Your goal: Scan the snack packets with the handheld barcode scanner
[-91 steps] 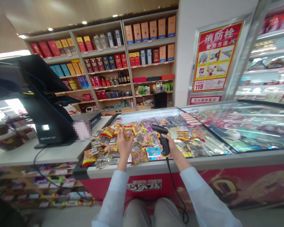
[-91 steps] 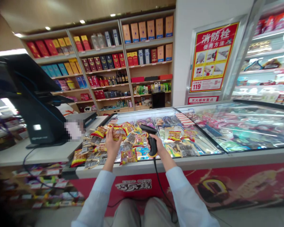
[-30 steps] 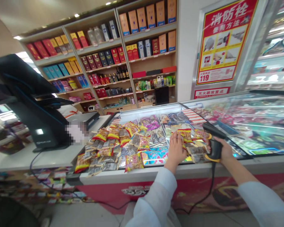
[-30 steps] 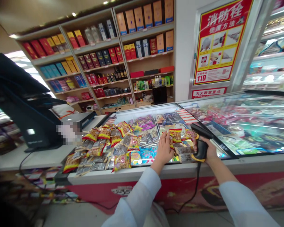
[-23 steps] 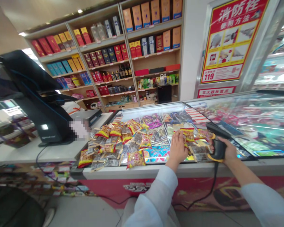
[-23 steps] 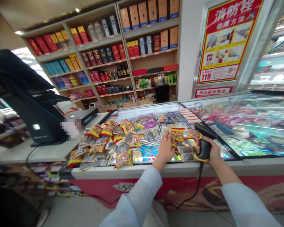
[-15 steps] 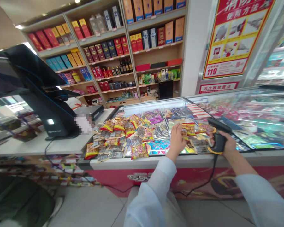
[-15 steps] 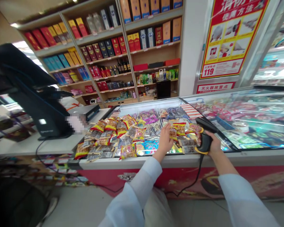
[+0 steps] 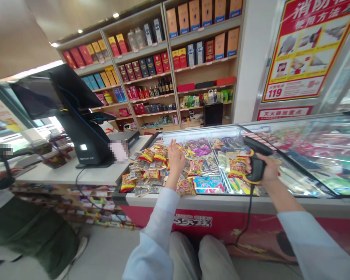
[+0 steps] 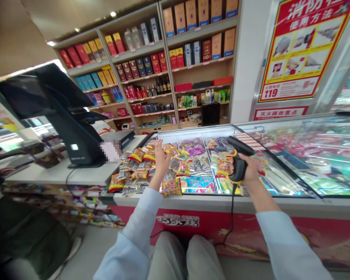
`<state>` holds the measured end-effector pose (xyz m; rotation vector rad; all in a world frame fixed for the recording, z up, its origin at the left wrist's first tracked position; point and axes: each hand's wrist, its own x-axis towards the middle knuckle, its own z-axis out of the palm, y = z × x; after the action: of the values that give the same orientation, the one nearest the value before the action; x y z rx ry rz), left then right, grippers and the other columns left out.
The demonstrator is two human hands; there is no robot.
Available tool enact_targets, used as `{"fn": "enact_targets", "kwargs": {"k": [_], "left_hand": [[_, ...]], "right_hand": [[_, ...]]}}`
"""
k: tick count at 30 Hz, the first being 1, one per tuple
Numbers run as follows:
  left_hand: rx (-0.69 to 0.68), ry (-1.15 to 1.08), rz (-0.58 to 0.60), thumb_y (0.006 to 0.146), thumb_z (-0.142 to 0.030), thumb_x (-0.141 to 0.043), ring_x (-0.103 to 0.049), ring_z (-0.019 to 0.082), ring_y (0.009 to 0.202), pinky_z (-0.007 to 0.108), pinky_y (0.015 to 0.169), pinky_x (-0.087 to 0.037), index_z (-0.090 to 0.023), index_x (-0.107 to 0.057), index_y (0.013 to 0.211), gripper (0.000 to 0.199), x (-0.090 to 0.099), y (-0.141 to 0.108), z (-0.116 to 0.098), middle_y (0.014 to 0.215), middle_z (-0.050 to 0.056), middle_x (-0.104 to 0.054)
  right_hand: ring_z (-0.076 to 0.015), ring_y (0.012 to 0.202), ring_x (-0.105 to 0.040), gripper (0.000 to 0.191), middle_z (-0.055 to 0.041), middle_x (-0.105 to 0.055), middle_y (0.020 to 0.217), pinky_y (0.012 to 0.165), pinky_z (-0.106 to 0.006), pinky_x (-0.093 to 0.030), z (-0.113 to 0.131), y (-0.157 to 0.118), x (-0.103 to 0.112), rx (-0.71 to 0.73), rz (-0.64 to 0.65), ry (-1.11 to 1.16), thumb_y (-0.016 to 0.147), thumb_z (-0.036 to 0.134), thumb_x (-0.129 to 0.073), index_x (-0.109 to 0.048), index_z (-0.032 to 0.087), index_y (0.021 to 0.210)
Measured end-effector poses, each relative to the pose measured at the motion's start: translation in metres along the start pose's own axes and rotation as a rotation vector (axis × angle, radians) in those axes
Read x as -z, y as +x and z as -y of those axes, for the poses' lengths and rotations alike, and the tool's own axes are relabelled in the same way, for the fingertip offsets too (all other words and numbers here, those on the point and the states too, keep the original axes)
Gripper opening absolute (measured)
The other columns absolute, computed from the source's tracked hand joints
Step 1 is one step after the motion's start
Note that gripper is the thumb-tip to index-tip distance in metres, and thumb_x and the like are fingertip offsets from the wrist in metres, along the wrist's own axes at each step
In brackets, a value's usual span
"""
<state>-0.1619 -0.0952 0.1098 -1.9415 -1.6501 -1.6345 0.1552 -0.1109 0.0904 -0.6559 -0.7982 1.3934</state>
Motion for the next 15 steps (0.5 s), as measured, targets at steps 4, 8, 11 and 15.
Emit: {"fn": "enact_targets", "kwargs": {"k": [4,8,11,15], "left_hand": [[0.012,0.071,-0.056,0.073,-0.005,-0.044,-0.030,0.024,0.138,0.044,0.116,-0.024,-0.016,-0.034,0.138,0.066,0.024,0.003,0.033,0.143,0.013,-0.040],[0.045,0.231,-0.077,0.074,-0.007,-0.046,-0.037,0.026,0.132,0.045,0.111,-0.031,-0.014,-0.041,0.130,0.057,0.045,-0.003,0.059,0.136,0.015,-0.044],[0.191,0.483,-0.163,0.080,-0.019,-0.048,-0.047,0.031,0.117,0.047,0.101,-0.038,-0.011,-0.051,0.116,0.037,0.064,-0.012,0.076,0.118,0.017,-0.052],[0.327,0.762,-0.114,0.084,-0.035,-0.051,-0.053,0.031,0.100,0.044,0.089,-0.043,-0.011,-0.054,0.103,0.031,0.078,-0.023,0.092,0.102,0.015,-0.056]], "right_hand": [[-0.0113,0.039,-0.048,0.018,0.0001,-0.056,0.058,0.033,-0.022,-0.040,-0.039,0.019,-0.052,-0.062,0.155,0.028,0.070,0.034,-0.060,-0.060,0.020,0.081],[-0.0112,0.037,-0.049,0.018,-0.0005,-0.058,0.057,0.032,-0.022,-0.041,-0.077,0.033,-0.095,-0.117,0.276,0.012,0.071,0.036,-0.062,-0.058,0.019,0.076],[-0.0112,0.036,-0.050,0.021,-0.0004,-0.060,0.057,0.031,-0.021,-0.040,-0.099,0.043,-0.115,-0.168,0.338,0.006,0.070,0.037,-0.064,-0.060,0.018,0.077],[-0.0115,0.036,-0.049,0.022,0.0003,-0.058,0.052,0.032,-0.022,-0.041,-0.123,0.054,-0.129,-0.279,0.460,-0.023,0.071,0.039,-0.063,-0.060,0.017,0.074]]}}
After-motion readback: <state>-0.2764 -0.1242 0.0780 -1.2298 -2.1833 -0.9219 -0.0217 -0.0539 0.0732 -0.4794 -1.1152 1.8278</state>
